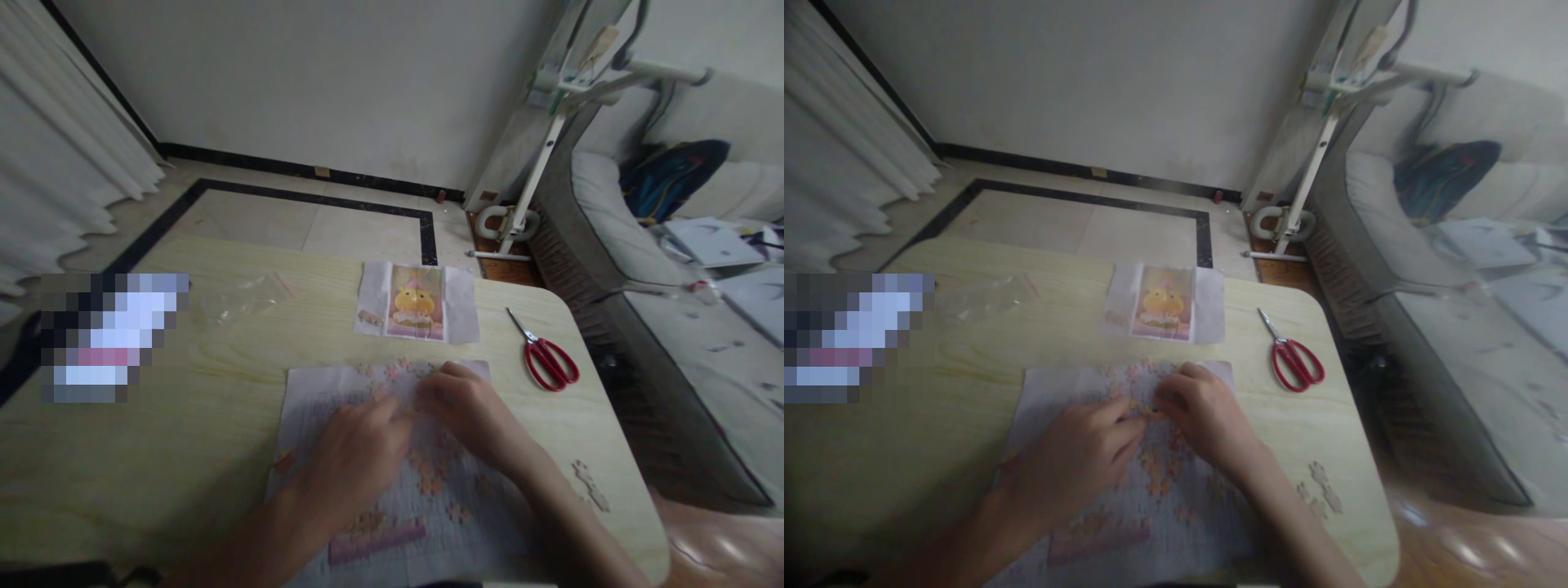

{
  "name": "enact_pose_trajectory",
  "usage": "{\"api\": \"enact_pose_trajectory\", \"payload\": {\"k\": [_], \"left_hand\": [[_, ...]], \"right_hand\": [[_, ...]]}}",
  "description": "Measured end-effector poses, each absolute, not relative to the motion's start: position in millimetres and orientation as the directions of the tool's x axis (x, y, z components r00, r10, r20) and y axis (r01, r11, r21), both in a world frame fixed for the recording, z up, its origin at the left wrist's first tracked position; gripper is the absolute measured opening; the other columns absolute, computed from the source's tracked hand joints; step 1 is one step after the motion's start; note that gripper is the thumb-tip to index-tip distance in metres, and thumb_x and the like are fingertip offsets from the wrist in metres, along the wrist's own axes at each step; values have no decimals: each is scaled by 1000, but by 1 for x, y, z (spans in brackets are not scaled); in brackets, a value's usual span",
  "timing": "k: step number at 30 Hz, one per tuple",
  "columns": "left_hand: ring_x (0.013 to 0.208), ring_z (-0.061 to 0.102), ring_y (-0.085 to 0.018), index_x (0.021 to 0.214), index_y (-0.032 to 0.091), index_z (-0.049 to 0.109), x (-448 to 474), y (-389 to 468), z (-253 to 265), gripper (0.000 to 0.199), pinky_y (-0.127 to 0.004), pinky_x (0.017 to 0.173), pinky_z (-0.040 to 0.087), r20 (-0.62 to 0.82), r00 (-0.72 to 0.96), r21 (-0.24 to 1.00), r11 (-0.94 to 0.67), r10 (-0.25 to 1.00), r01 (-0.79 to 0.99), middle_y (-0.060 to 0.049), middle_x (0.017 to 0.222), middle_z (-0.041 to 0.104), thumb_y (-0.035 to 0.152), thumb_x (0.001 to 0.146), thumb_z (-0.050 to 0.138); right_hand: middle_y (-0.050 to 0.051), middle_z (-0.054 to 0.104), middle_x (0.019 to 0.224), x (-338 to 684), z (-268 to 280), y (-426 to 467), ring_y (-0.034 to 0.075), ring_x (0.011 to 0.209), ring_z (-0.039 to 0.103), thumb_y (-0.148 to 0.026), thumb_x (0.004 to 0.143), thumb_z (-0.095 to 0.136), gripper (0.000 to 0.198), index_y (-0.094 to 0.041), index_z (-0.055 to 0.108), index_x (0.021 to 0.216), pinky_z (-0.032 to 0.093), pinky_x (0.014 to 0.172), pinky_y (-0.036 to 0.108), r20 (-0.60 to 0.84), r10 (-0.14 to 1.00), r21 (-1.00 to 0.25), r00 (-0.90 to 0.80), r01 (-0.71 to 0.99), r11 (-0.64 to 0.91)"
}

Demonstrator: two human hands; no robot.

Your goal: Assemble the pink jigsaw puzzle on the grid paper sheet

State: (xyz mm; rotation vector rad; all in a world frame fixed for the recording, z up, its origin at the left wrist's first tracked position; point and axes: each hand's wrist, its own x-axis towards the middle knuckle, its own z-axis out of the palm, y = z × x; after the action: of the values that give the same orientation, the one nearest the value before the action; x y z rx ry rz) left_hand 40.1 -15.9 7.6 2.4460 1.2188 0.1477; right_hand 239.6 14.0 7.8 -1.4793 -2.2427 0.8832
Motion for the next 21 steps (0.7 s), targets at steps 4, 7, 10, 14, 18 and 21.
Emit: {"api": "enact_pose_trajectory", "payload": {"k": [4, 7, 10, 14, 18, 21], "left_hand": [[66, 62, -20, 91, 21, 69, 40, -16, 9, 18, -31, 56, 46, -78, 617, 393, -544, 783, 741, -3, 81, 64, 9, 88, 55], [68, 63, -19, 93, 20, 70, 41, -15, 11, 19, -29, 58, 48, -100, 624, 389, -547, 775, 741, -3, 83, 65, 10, 90, 54], [70, 63, -17, 90, 18, 70, 40, -14, 13, 19, -28, 61, 49, -127, 635, 383, -553, 762, 740, -4, 84, 66, 9, 89, 54], [68, 63, -17, 84, 18, 68, 40, -15, 12, 17, -28, 60, 48, -132, 628, 377, -547, 767, 748, -4, 82, 65, 8, 87, 55], [67, 62, -17, 87, 18, 68, 39, -16, 11, 16, -28, 58, 46, -111, 625, 397, -542, 773, 741, -4, 83, 65, 8, 87, 55], [66, 61, -18, 84, 19, 67, 39, -16, 11, 16, -29, 57, 46, -121, 616, 394, -532, 778, 750, -4, 82, 65, 9, 88, 55]], "right_hand": [[1, 58, 80, 241, 8, 18, 13, 72, 56, -13, 89, 64, 11, -17, 66, 79, 42, 66, 25, -65, 882, -606, -467, 720, 337], [1, 57, 80, 242, 9, 19, 13, 72, 54, -15, 92, 61, 15, -17, 65, 77, 41, 66, 25, -40, 860, -583, -509, 710, 394], [2, 55, 77, 241, 9, 18, 14, 72, 52, -14, 93, 60, 19, -17, 64, 75, 39, 64, 26, 3, 836, -546, -548, 700, 461], [3, 55, 77, 243, 11, 13, 16, 74, 50, -11, 93, 56, 21, -17, 64, 74, 38, 65, 28, 50, 824, -512, -565, 694, 506], [4, 55, 78, 245, 13, 6, 17, 75, 50, -12, 93, 56, 20, -17, 65, 76, 38, 66, 29, 68, 837, -536, -544, 687, 490], [3, 54, 76, 243, 12, 4, 15, 71, 48, -9, 90, 57, 23, -16, 63, 69, 37, 61, 27, 40, 844, -558, -534, 689, 462]]}}
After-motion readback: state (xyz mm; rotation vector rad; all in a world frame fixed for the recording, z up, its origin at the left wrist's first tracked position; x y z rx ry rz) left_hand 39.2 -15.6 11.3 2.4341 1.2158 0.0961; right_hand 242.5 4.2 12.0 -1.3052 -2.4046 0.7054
